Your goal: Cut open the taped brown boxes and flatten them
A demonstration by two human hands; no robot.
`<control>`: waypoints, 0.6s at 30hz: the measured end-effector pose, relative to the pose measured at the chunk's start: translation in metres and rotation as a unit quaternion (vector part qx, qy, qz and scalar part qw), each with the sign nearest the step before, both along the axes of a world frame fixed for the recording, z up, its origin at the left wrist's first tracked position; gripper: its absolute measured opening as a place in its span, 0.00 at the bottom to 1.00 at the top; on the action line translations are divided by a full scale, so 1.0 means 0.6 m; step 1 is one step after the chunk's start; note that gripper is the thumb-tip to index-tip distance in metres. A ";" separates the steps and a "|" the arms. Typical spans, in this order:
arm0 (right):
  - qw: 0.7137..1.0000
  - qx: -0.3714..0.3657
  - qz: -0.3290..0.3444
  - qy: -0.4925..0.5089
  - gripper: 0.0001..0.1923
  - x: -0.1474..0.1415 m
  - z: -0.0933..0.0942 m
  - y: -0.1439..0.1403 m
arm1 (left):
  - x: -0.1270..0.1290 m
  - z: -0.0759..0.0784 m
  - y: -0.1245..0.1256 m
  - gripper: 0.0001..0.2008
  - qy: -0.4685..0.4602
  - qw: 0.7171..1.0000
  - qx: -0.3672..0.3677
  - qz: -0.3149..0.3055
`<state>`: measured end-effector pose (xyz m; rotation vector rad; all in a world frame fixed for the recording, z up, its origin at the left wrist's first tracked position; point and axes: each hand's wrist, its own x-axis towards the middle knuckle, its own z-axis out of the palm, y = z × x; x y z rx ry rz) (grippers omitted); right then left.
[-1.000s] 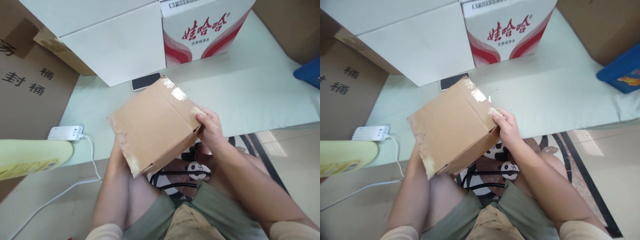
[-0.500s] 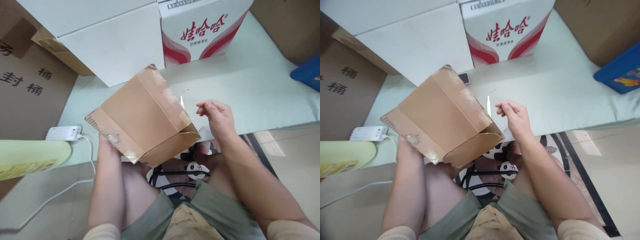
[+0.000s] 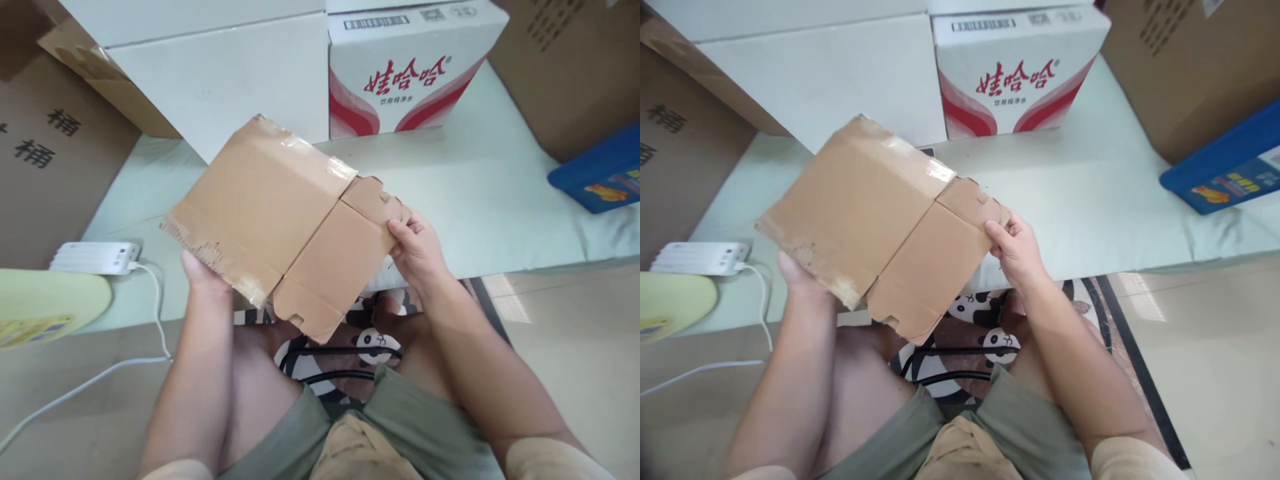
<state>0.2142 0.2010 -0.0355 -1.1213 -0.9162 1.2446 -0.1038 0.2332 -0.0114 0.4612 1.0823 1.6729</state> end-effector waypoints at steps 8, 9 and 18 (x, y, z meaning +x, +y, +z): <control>0.993 0.087 -0.077 0.001 0.26 -0.010 0.005 -0.001 | 0.017 0.022 -0.008 0.15 -0.075 0.997 0.014 0.001; 0.995 0.089 -0.048 -0.012 0.27 -0.012 0.006 -0.007 | 0.016 0.023 -0.004 0.16 -0.084 0.996 0.010 0.006; 0.988 -0.008 0.048 -0.147 0.32 -0.005 0.019 -0.041 | 0.015 0.025 0.008 0.10 -0.104 0.994 -0.029 -0.019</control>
